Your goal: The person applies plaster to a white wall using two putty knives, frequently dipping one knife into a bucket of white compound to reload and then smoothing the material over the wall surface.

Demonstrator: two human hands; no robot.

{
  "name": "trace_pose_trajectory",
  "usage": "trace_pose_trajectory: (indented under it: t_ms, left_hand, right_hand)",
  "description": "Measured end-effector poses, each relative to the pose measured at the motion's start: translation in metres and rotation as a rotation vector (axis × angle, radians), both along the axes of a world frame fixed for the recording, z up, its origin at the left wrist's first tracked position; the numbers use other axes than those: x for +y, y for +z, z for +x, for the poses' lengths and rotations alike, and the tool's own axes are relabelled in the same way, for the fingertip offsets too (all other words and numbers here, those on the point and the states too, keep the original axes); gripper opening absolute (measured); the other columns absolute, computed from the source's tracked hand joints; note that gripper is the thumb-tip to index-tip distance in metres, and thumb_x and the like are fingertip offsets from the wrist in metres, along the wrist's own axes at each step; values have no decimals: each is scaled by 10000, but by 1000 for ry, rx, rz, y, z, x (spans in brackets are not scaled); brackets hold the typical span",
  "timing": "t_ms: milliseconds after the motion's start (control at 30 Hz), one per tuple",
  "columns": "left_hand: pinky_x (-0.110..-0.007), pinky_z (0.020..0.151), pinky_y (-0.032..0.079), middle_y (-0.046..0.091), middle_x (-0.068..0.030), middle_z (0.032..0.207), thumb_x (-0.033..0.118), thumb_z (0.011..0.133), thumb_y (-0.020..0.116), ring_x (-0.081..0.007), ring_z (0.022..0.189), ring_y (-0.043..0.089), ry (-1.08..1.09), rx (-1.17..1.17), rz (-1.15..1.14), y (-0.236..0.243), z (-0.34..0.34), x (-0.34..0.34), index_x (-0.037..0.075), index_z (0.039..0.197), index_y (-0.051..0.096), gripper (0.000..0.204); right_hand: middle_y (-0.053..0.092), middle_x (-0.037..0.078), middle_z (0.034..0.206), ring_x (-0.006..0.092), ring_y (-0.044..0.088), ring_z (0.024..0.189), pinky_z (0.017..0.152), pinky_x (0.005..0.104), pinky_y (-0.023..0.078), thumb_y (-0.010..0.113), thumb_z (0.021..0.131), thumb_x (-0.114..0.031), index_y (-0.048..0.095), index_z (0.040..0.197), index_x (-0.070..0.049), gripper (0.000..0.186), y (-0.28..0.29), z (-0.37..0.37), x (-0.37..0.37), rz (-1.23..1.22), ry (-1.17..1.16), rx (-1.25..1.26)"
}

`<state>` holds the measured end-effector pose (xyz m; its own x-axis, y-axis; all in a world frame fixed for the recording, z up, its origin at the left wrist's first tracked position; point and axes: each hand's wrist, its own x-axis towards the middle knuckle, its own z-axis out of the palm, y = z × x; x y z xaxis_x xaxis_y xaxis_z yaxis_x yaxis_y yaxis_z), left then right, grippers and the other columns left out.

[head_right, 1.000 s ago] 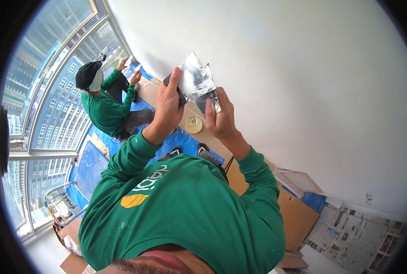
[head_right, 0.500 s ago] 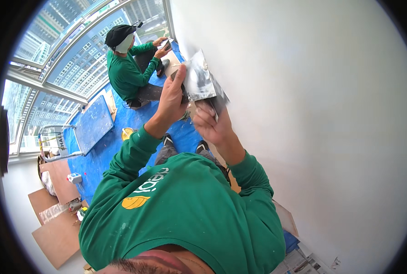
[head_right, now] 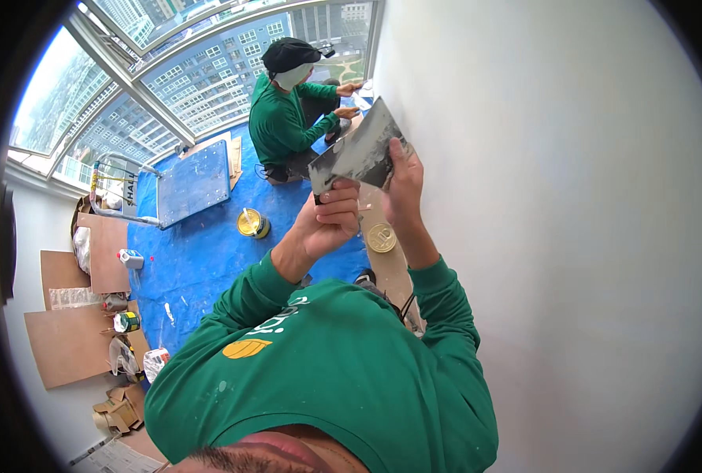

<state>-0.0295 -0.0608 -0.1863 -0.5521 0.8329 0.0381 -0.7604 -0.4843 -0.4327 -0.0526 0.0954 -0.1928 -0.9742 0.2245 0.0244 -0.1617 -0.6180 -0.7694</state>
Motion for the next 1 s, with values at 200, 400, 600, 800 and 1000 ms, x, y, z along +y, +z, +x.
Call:
trace_pose_trajectory:
  t_ms: [200,400,600,800,1000]
  left_hand:
    - [-231,631,535,726,-69,1008,313,1070,515,-122,790,687,377,-84,-840,13,-16,-65,51,1145,640,300]
    - [-242,542,494,713,-20,851,420,1087,469,-92,672,658,959,316,-1283,-24,-24,-167,24,1064,671,446]
    - [-235,478,258,508,82,675,383,1106,452,2,574,371,1172,561,-1556,-25,-28,-229,13,951,684,463]
    - [-276,473,197,369,91,611,340,1097,494,-4,569,299,1078,729,-1728,-18,-21,-268,10,808,597,451]
    - [-305,470,259,387,46,598,308,1088,518,-48,574,327,993,920,-1767,-16,-16,-293,-23,805,578,440]
  right_hand:
    - [665,104,1196,154,664,1020,924,316,542,588,1049,-258,546,1273,21,360,16,17,-96,43,171,28]
    - [656,127,1194,193,673,1008,866,349,579,637,990,-94,536,1286,33,338,25,29,-149,135,-82,-36]
    - [647,115,1198,153,643,1004,856,288,548,645,937,-22,532,1307,70,398,4,13,-230,468,-173,-9]
    - [640,133,1164,159,649,978,836,290,550,656,939,-33,543,1255,62,349,8,9,-273,397,-122,-63]
    - [670,115,1086,144,662,925,802,282,562,673,932,-57,587,1185,59,291,0,4,-296,317,-200,-47]
